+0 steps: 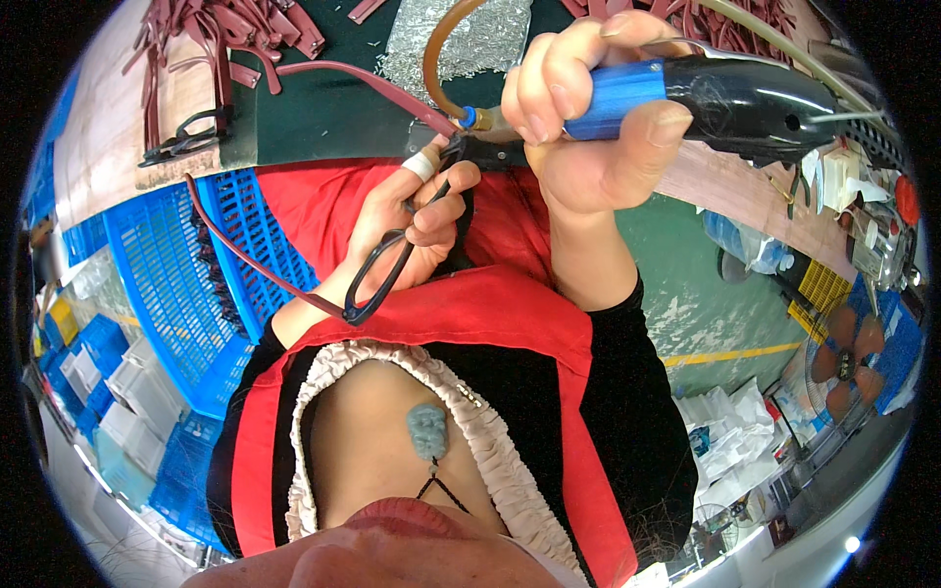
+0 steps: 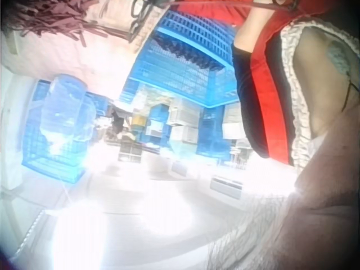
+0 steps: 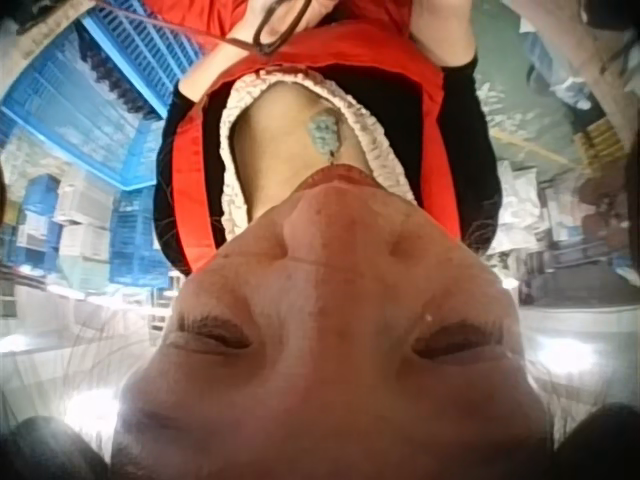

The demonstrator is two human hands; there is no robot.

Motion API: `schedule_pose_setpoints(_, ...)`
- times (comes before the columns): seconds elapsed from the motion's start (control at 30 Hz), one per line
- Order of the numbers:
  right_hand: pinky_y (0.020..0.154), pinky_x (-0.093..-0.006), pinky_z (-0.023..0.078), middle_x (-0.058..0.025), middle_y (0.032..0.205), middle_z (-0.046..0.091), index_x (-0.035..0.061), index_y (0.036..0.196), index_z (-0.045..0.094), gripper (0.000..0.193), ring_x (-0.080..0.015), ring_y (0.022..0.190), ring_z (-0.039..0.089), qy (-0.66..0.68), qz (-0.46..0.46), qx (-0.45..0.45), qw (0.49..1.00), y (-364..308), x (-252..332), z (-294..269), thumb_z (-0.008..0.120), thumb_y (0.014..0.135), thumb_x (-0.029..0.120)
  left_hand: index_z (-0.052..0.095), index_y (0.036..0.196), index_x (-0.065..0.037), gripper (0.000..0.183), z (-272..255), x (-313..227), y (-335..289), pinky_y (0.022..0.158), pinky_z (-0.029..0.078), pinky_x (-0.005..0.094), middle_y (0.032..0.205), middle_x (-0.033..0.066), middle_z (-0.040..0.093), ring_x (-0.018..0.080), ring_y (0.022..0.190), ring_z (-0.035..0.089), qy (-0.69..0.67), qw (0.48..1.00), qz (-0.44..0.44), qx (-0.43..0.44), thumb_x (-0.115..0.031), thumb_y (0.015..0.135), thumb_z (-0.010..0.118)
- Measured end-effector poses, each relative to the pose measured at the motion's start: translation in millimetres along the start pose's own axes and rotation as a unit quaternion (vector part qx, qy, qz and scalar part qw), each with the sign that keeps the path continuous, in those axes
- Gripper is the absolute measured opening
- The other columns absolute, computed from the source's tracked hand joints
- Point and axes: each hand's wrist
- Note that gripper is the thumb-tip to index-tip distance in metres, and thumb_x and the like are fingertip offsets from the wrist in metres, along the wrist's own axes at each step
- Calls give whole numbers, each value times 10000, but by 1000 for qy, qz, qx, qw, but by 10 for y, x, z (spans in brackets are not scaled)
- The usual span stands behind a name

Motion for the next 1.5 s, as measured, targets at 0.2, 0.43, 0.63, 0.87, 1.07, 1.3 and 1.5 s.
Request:
schedule_pose_setpoints(0.2, 530, -285, 410, -40, 849, 543, 128, 1304, 520, 551, -140, 633, 509, 3, 6, -16, 1000, 25, -103, 118, 612, 997, 577, 425, 1291, -96, 251, 28, -41, -3, 438, 473, 191, 1005, 71, 487, 104, 583, 480, 24, 1000, -13, -2, -277, 1156, 317)
schedule_pose_setpoints(0.43, 524, -241, 369, 8, 826, 505, 149, 1228, 605, 535, -101, 626, 467, 31, 44, -21, 998, 33, -139, -41, 601, 983, 625, 453, 1291, -101, 284, -6, -129, 15, 421, 451, 191, 993, 66, 503, 103, 563, 471, 21, 998, -48, -35, -299, 1158, 298)
schedule_pose_setpoints(0.63, 467, -261, 365, -8, 748, 513, 147, 1081, 658, 440, -126, 592, 462, 39, -2, -194, 980, 141, 242, -433, 566, 998, 569, 454, 1372, -97, 331, 59, -132, 17, 429, 428, 208, 993, 79, 538, 116, 556, 457, 20, 998, -39, -47, -310, 1154, 327)
schedule_pose_setpoints(0.87, 721, -392, 565, -110, 927, 628, 32, 1080, 636, 239, -241, 854, 645, -302, -17, -354, 885, -47, 510, -1050, 647, 1004, 258, 578, 1213, -151, 321, 63, -620, -400, 508, 390, 306, 909, 111, 656, 192, 596, 537, 140, 967, 215, -3, -411, 1028, 543)
schedule_pose_setpoints(1.07, 791, -400, 593, -197, 964, 654, -131, 1098, 556, 230, -303, 905, 676, -505, -257, -301, 767, -448, 851, -1159, 638, 892, -72, 537, 1362, -118, 347, -138, -1514, -1923, 399, 261, 211, 739, -2, 502, 71, 509, 412, 271, 504, 776, -265, -236, 1038, 579)
schedule_pose_setpoints(1.3, 845, -365, 560, -167, 1022, 662, -63, 1112, 634, 250, -257, 905, 656, -561, -213, -132, 789, -48, 249, -215, 646, 868, -118, 444, 1426, 35, 518, -170, -2363, -1067, 964, 483, 405, 1317, 180, 519, 272, 1189, 530, 414, 274, 780, -380, -352, 1083, 432)
schedule_pose_setpoints(1.5, 829, -388, 543, -115, 1037, 659, 63, 1127, 696, 216, -277, 960, 687, -752, 64, 24, 656, 867, 191, -66, 647, 917, 79, 776, 998, 15, 580, -97, -2460, -750, 849, 524, 409, 912, 168, 713, 292, 902, 670, 601, 226, 662, -387, -360, 1037, 336)
Point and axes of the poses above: each hand's wrist, its own y-axis towards the middle knuckle, its own z-axis out of the palm, x = y × z
